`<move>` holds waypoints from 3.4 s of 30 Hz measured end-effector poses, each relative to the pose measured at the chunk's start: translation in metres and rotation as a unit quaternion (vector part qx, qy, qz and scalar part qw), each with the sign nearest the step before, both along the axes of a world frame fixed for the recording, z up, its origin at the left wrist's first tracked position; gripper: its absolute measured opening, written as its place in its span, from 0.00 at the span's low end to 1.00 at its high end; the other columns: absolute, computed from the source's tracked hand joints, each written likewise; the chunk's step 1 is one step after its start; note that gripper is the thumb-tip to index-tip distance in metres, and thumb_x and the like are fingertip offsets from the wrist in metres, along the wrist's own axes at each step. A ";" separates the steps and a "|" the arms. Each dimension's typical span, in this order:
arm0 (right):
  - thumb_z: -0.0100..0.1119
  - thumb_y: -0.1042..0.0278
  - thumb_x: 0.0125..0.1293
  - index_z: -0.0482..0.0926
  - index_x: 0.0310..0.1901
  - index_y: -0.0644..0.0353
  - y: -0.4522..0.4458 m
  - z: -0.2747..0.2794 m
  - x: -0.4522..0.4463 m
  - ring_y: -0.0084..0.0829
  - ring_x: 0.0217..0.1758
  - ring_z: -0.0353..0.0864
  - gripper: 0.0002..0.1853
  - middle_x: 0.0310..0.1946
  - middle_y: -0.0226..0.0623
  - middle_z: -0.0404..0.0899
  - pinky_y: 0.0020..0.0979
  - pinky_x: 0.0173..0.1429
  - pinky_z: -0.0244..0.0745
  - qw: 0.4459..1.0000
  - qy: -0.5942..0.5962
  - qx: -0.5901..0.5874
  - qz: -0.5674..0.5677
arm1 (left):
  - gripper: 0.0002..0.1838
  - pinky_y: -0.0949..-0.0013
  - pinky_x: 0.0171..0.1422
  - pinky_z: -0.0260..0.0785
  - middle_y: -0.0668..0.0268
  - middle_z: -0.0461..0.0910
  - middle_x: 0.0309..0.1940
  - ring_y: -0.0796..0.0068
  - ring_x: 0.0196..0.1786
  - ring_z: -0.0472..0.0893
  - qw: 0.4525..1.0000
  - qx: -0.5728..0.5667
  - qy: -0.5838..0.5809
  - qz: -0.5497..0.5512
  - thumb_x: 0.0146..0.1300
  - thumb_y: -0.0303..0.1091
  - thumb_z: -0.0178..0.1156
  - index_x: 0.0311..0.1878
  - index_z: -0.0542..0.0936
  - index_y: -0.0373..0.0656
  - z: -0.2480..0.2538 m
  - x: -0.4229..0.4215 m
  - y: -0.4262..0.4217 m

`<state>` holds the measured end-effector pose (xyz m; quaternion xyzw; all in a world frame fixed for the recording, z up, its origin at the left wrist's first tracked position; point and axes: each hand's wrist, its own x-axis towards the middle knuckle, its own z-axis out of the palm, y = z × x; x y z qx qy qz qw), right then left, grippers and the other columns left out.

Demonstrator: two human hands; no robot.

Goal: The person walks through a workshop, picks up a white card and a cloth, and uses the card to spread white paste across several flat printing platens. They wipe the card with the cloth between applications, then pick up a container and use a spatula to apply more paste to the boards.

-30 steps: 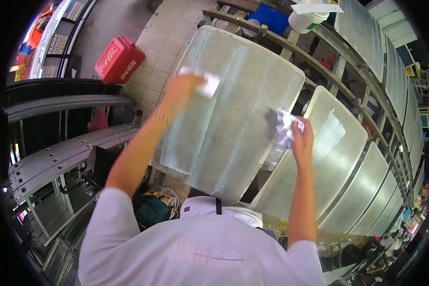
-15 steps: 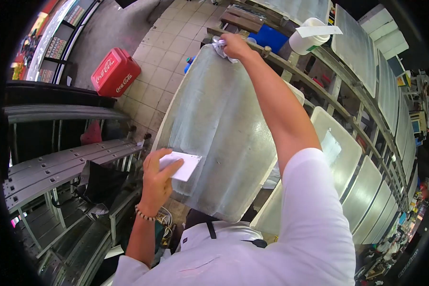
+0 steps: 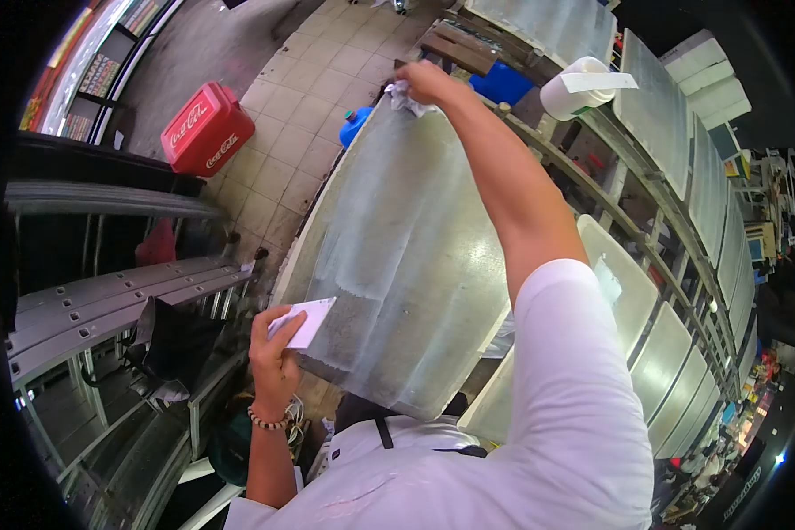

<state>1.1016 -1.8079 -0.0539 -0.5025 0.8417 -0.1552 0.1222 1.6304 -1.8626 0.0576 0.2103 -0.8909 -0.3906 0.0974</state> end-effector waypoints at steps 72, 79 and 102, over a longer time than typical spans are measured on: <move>0.47 0.51 0.80 0.76 0.41 0.61 0.297 0.212 0.404 0.24 0.35 0.74 0.20 0.30 0.32 0.76 0.28 0.41 0.70 0.813 -0.388 -0.415 -0.130 | 0.14 0.33 0.78 0.52 0.46 0.55 0.77 0.32 0.77 0.56 0.434 0.825 0.111 -0.346 0.70 0.51 0.60 0.35 0.83 0.53 0.029 -0.003 0.145; 0.43 0.59 0.78 0.77 0.50 0.63 0.291 0.267 0.416 0.32 0.47 0.77 0.17 0.42 0.38 0.76 0.33 0.54 0.70 0.767 -0.483 -0.422 0.016 | 0.13 0.50 0.63 0.76 0.55 0.78 0.54 0.58 0.58 0.78 0.431 0.871 0.005 -0.236 0.68 0.38 0.60 0.50 0.79 0.43 0.004 -0.005 0.144; 0.58 0.74 0.66 0.83 0.43 0.61 0.286 0.237 0.444 0.45 0.43 0.80 0.07 0.41 0.42 0.81 0.39 0.48 0.76 0.834 -0.269 -0.467 0.117 | 0.18 0.65 0.51 0.80 0.66 0.81 0.47 0.72 0.49 0.83 0.931 0.297 -0.028 -0.210 0.66 0.45 0.67 0.52 0.78 0.45 0.017 0.013 0.170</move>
